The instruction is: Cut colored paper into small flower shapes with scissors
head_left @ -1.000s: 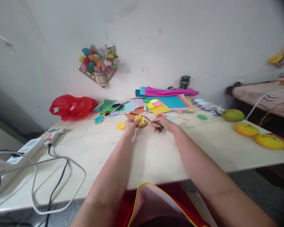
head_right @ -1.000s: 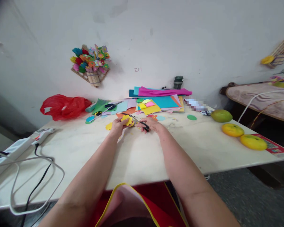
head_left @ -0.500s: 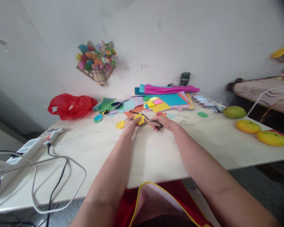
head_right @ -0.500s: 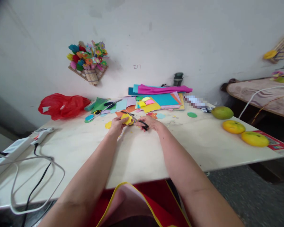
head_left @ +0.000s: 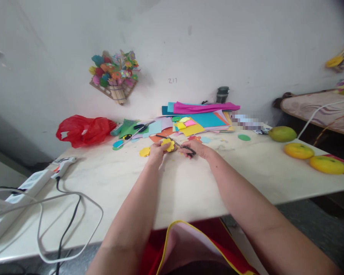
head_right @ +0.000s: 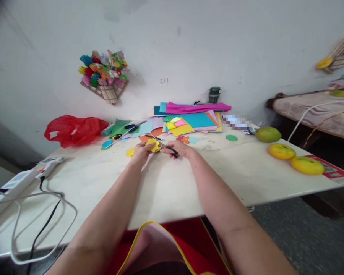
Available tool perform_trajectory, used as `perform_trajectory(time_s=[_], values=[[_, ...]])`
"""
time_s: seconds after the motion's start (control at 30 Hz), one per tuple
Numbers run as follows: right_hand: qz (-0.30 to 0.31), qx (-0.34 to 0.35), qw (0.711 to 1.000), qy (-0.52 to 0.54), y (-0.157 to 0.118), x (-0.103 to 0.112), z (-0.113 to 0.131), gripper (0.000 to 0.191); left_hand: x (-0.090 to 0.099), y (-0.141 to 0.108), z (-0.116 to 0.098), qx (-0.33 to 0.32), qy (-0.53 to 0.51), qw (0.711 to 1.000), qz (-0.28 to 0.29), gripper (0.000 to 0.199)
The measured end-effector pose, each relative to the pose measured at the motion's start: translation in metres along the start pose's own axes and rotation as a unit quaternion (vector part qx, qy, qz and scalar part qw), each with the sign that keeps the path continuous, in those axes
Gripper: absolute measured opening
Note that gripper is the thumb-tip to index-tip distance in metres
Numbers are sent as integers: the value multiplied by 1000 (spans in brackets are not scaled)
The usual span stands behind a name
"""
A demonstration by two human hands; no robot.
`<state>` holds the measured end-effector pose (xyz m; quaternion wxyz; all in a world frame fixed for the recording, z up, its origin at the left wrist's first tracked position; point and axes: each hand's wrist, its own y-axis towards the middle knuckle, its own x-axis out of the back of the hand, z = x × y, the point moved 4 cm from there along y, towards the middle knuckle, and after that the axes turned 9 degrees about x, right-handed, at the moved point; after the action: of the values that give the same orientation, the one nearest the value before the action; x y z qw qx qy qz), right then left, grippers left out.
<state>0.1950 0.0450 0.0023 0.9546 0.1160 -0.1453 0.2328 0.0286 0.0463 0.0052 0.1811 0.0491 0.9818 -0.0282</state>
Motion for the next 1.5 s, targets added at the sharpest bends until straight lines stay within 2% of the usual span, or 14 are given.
perform_trajectory(time_s=[0.23,0.6,1.2,1.5], values=[[3,8,1000,7,5,-1,-10,29,1,2,1,1,0,1000,0,27],[6,0,1000,18,-1,-1,3,29,2,2,1,6,-11,1000,4,27],[3,8,1000,3,4,-3,-2,29,2,0,-1,5,-17,1000,-8,26],[-8,-2,999,33,5,-5,0,25,2,1,-1,-3,-29,1000,0,25]])
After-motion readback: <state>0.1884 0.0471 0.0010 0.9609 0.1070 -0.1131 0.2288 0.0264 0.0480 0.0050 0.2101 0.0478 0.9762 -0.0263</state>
